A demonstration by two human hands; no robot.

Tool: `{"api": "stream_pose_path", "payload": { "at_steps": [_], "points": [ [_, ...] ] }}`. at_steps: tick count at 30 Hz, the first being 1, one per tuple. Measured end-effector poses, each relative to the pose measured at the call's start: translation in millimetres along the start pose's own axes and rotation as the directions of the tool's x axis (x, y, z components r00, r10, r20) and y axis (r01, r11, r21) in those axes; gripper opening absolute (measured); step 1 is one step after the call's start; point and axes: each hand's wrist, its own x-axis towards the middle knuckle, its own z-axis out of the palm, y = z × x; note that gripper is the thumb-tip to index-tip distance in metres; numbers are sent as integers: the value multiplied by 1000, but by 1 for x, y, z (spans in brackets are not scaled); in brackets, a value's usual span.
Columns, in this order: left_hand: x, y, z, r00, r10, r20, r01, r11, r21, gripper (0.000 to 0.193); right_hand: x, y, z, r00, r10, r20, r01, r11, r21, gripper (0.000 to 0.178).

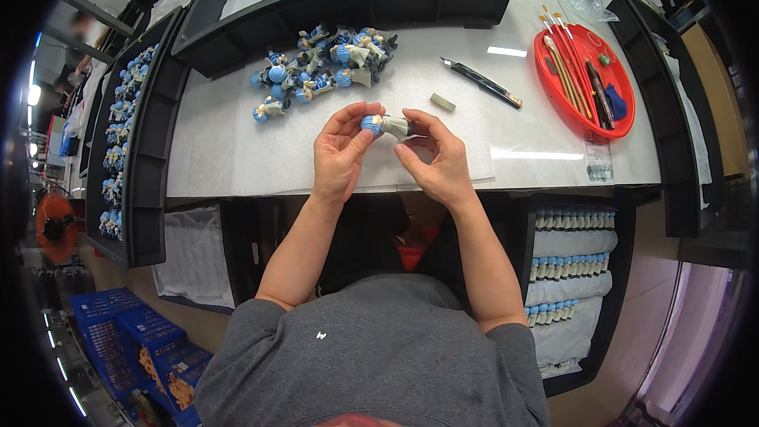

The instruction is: Assemble small plastic figurines and place them into a tray for packaging.

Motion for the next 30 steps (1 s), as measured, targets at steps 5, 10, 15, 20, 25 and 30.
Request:
{"api": "stream_pose_path", "payload": {
  "at_steps": [5,10,15,20,25,30],
  "points": [
    [0,2,-1,1000,4,10,-4,1000,13,37,2,3,2,1000,-11,-28,10,999,-34,42],
    [-5,8,-6,1000,10,21,-11,999,52,39,1,5,11,998,-3,-56,1,999,-32,33],
    [1,-2,5,996,-7,94,3,999,41,39,-3,1,-3,993,-36,-112,16,984,-178,23],
    [-4,-6,-1,1000,9,22,-12,989,145,35,-12,-5,-11,979,-54,-195,38,996,-85,21],
    [-3,-5,-2,999,-17,30,8,960,281,31,-52,-22,-78,847,-242,-473,156,964,-215,19],
    [-1,-4,3,1000,5,8,-8,924,383,29,-134,-11,-162,490,-132,-862,29,990,-135,17]
  ]
}}
